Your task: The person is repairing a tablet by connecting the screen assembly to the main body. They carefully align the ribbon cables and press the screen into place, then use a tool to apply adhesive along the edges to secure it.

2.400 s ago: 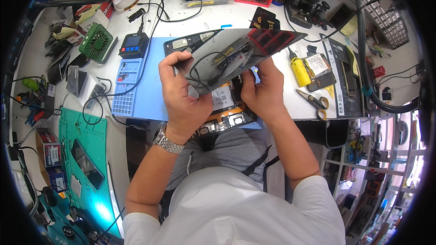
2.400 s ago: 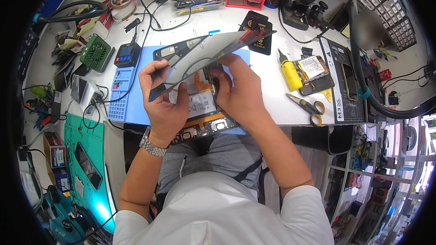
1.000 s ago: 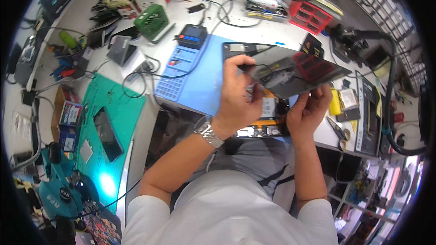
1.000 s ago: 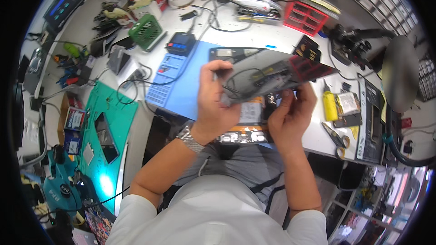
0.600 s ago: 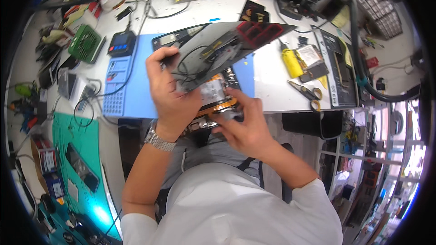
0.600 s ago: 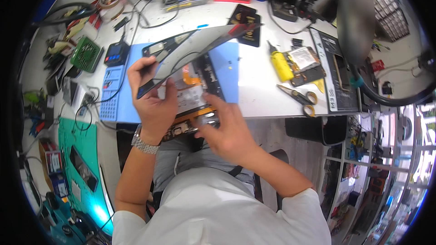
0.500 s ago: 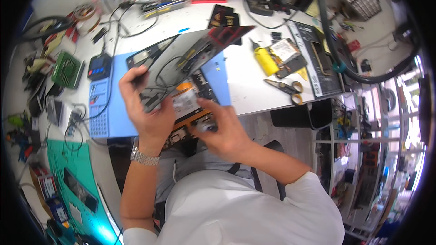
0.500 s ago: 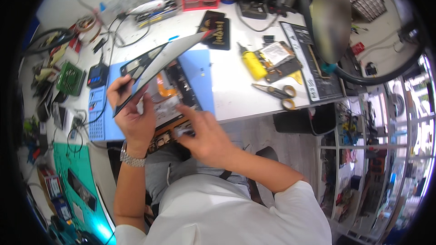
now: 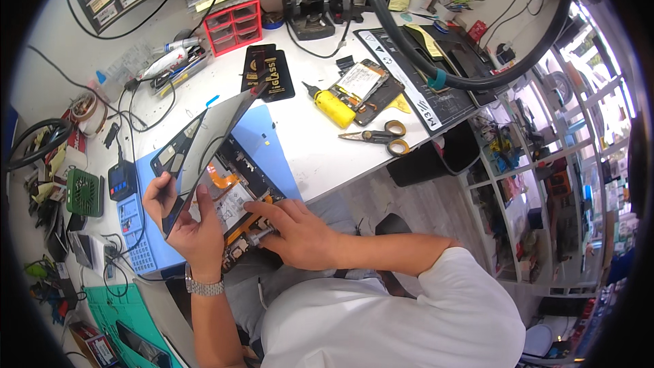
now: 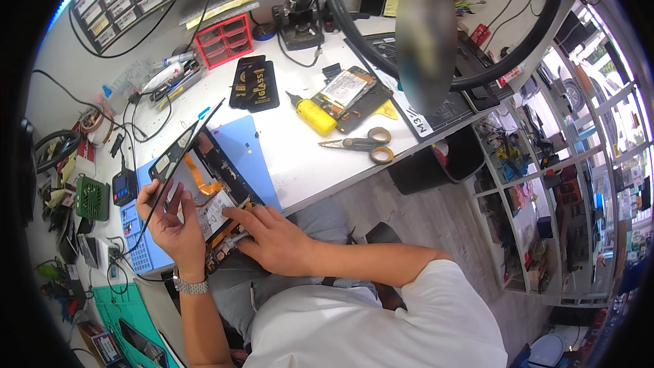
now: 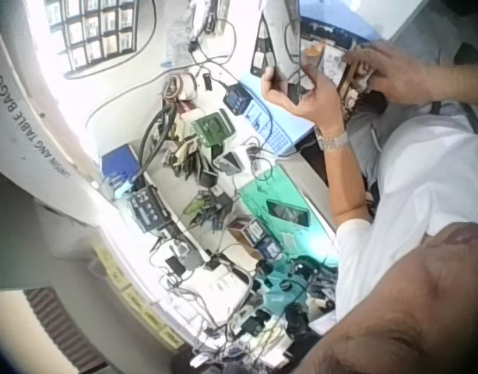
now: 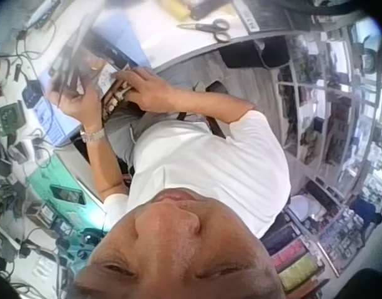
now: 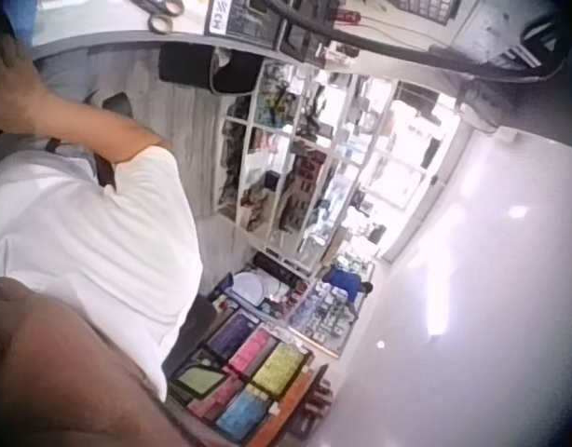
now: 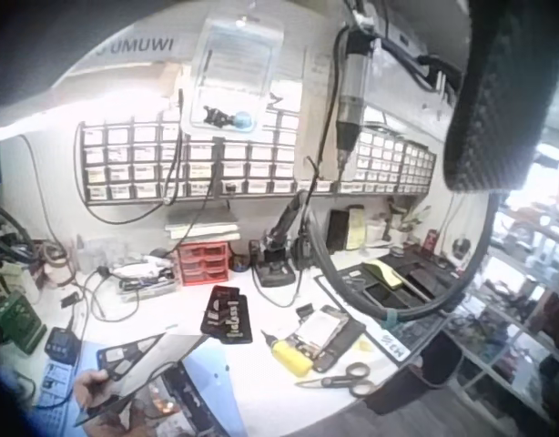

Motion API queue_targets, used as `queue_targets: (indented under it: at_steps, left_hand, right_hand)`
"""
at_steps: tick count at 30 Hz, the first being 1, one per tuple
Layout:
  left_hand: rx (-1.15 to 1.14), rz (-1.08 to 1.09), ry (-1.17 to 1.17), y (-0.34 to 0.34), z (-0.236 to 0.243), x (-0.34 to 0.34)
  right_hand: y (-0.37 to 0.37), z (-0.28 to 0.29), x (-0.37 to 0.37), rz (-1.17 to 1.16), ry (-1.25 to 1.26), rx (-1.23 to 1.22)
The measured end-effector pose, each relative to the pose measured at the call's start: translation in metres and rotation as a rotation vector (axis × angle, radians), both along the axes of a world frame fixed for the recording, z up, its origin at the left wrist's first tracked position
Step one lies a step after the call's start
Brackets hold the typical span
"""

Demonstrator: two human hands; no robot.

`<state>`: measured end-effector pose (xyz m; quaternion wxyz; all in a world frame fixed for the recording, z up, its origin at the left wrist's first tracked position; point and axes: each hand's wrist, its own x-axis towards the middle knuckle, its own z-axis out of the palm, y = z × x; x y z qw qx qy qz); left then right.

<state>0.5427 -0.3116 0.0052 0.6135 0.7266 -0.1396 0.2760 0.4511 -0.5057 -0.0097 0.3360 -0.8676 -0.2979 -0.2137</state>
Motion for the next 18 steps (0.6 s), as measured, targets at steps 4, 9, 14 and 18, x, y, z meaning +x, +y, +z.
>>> queue_targets:
  at_steps: [4,9,14,18]
  left_hand:
    - [0.018,-0.013,0.028,0.003,-0.001,0.0]
    - [0.007,-0.013,-0.009,0.007,-0.007,-0.002]
    - [0.12,0.018,-0.038,0.01,0.003,-0.007]
    - [0.212,-0.046,-0.039,0.014,0.012,-0.01]
  right_hand:
    - [-0.007,0.012,-0.005,-0.036,0.018,0.133]
    - [-0.033,0.033,-0.002,-0.246,0.005,0.178]
    - [-0.079,0.044,0.022,-0.498,-0.089,0.089]
    - [-0.091,0.04,0.032,-0.561,0.026,0.218]
